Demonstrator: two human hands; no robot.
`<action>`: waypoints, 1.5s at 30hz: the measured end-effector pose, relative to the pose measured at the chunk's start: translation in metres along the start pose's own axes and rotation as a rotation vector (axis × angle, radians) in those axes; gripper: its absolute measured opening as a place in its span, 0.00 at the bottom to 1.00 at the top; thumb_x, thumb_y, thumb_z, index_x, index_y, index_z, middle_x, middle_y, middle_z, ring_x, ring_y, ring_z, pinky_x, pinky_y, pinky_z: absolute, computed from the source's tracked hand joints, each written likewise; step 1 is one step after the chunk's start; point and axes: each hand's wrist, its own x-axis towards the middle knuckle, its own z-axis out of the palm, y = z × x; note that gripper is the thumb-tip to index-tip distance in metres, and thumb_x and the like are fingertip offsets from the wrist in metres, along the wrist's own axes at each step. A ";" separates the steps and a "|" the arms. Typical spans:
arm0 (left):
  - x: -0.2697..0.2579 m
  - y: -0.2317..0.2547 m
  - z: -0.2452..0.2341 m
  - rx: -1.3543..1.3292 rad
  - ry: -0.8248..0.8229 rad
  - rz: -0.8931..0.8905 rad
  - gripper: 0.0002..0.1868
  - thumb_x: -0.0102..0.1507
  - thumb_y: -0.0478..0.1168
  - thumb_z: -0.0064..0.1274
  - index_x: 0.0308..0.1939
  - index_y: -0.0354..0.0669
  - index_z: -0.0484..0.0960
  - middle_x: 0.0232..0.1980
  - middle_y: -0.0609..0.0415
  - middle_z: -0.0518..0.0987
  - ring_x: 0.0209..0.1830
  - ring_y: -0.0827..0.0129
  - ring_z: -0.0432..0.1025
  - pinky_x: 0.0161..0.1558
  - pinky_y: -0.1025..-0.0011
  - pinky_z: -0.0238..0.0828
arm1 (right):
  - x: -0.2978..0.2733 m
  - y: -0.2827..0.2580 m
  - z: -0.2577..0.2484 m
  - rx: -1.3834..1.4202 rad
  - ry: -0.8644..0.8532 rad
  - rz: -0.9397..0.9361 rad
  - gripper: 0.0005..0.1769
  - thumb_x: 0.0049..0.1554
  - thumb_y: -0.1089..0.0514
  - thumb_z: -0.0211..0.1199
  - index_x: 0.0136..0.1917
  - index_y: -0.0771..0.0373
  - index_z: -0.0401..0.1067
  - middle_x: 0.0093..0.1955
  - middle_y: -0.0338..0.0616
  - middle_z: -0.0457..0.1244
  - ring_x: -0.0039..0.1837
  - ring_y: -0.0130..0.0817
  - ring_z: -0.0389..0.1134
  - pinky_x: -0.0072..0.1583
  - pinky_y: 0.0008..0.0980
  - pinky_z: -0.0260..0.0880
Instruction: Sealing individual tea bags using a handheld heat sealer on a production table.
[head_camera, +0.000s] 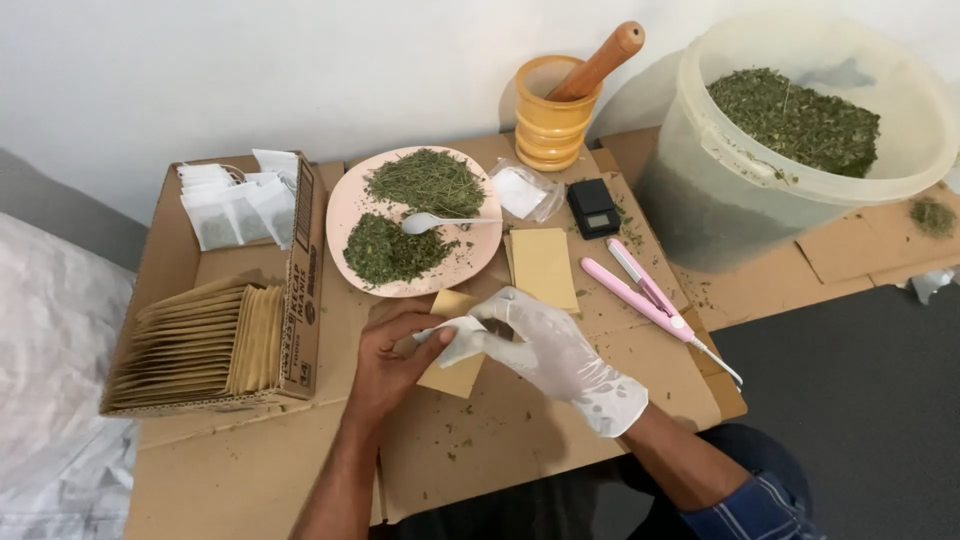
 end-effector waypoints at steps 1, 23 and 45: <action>0.000 0.001 0.000 0.000 0.001 0.001 0.04 0.65 0.34 0.73 0.43 0.42 0.96 0.41 0.46 0.89 0.41 0.63 0.80 0.50 0.55 0.78 | 0.001 0.006 0.004 -0.001 0.000 -0.001 0.17 0.61 0.46 0.75 0.62 0.46 0.82 0.55 0.32 0.73 0.55 0.32 0.77 0.62 0.42 0.81; -0.003 -0.009 -0.002 -0.095 -0.087 -0.116 0.11 0.71 0.27 0.58 0.53 0.41 0.91 0.51 0.46 0.86 0.50 0.64 0.78 0.59 0.55 0.79 | -0.006 0.008 -0.039 0.149 0.418 -0.040 0.26 0.64 0.42 0.73 0.74 0.45 0.79 0.51 0.45 0.76 0.52 0.36 0.77 0.63 0.43 0.78; -0.004 0.002 -0.012 0.040 -0.079 -0.070 0.18 0.66 0.25 0.55 0.56 0.45 0.86 0.45 0.45 0.85 0.41 0.63 0.76 0.49 0.50 0.82 | -0.009 -0.001 -0.025 0.036 0.147 -0.210 0.12 0.65 0.50 0.69 0.60 0.46 0.86 0.55 0.45 0.78 0.59 0.49 0.80 0.64 0.49 0.78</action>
